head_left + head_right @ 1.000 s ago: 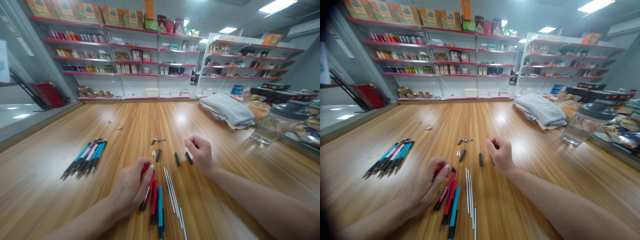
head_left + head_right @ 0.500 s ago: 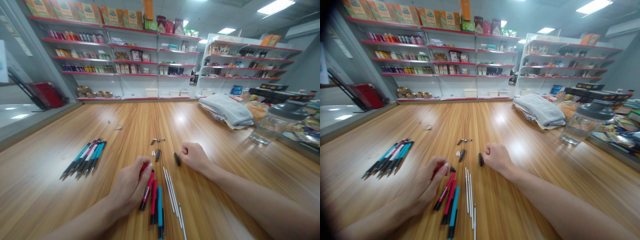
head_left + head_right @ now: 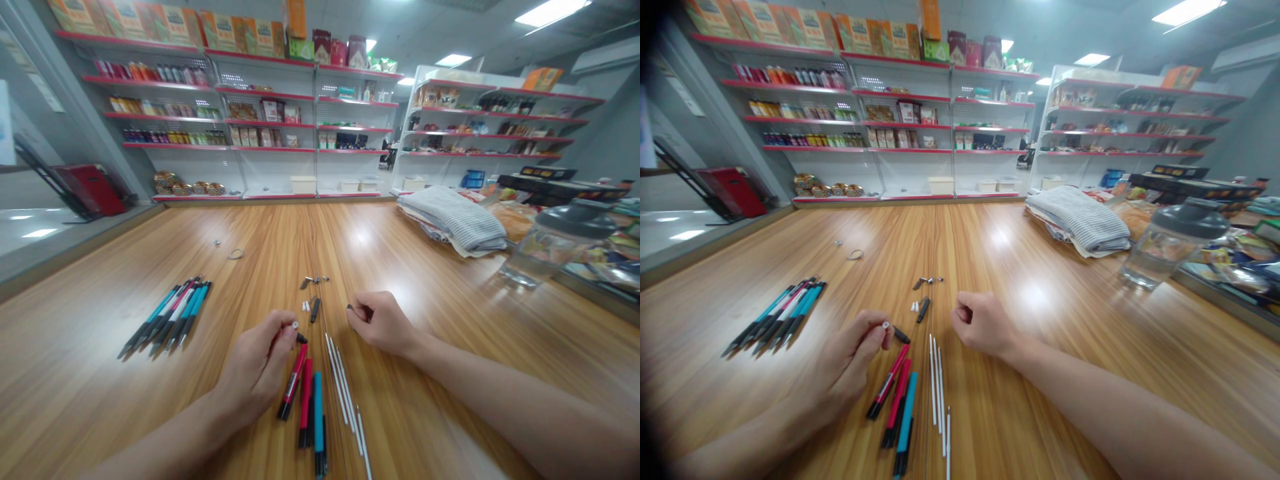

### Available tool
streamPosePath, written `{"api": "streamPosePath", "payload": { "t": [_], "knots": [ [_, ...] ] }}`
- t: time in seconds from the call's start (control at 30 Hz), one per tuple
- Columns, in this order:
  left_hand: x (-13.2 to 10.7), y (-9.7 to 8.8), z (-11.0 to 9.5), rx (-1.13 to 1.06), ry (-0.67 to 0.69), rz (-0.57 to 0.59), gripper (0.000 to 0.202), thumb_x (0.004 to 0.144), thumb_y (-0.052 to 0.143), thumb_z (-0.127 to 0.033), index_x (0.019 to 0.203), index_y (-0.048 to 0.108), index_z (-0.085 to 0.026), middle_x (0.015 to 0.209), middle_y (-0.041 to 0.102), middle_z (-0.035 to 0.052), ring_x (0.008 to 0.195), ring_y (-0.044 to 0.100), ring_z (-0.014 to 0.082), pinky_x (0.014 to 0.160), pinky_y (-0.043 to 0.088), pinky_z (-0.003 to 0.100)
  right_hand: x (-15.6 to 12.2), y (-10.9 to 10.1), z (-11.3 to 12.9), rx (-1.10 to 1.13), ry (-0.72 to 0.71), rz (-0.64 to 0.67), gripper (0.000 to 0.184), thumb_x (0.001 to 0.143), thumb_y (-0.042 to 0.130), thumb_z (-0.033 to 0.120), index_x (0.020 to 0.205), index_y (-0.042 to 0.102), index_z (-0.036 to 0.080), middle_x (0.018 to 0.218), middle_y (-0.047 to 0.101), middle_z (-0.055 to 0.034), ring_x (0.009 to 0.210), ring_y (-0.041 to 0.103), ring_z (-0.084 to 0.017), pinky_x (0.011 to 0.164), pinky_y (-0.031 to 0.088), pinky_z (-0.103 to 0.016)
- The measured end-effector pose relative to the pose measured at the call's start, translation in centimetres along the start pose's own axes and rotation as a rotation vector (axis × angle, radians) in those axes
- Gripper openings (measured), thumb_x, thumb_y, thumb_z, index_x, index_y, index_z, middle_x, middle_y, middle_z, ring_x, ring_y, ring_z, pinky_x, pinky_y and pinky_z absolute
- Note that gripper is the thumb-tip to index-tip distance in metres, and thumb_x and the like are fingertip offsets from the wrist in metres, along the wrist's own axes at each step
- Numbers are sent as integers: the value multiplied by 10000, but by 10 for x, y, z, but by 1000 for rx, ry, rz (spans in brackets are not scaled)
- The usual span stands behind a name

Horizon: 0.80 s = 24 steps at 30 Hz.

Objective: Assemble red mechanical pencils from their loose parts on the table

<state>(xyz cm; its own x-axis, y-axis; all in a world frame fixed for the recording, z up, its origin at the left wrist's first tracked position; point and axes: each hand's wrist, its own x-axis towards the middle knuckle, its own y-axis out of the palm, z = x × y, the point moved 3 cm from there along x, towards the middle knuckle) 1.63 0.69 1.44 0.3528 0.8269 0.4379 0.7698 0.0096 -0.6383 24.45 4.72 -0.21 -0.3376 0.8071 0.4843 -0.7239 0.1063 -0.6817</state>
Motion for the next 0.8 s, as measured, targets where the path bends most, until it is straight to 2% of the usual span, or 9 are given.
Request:
{"api": "streamPosePath", "payload": {
  "t": [0.13,0.2,0.27,0.4,0.53,0.8],
  "knots": [
    [-1,2,3,11,7,-28,77,927,434,-219,958,498,-190,657,494,-44,573,495,97,565,378,216,-6,-1,22,21,-228,174,138,757,563,179,684,445,177,594,457,48,541,410,-73,542,302,-207],
    [-2,3,4,12,13,-59,76,919,453,-208,977,500,-193,658,485,-49,564,485,90,556,376,209,-9,0,31,17,-336,254,65,728,568,163,748,509,183,596,479,48,558,432,-84,553,313,-215],
    [-2,4,4,15,26,-82,79,910,472,-195,983,502,-194,651,478,-55,549,474,84,544,373,203,-11,0,35,12,-396,281,101,709,557,146,801,547,188,581,474,50,559,438,-93,553,318,-223],
    [-2,4,3,41,50,-93,75,892,505,-186,967,510,-192,653,495,-56,548,480,76,544,379,197,-13,1,34,5,-432,279,198,674,525,115,852,577,185,619,511,36,585,469,-107,569,343,-238],
    [0,3,1,70,53,-85,61,893,503,-195,951,521,-185,669,523,-44,569,505,80,562,398,203,-15,4,32,16,-470,369,269,635,509,101,874,592,193,604,500,46,584,483,-108,567,354,-235],
    [1,5,1,68,39,-61,62,896,503,-221,940,525,-183,679,539,-37,567,518,82,553,409,206,-16,7,32,-23,-452,457,214,642,524,117,828,592,200,621,531,41,608,514,-113,582,367,-234]
  ]
}}
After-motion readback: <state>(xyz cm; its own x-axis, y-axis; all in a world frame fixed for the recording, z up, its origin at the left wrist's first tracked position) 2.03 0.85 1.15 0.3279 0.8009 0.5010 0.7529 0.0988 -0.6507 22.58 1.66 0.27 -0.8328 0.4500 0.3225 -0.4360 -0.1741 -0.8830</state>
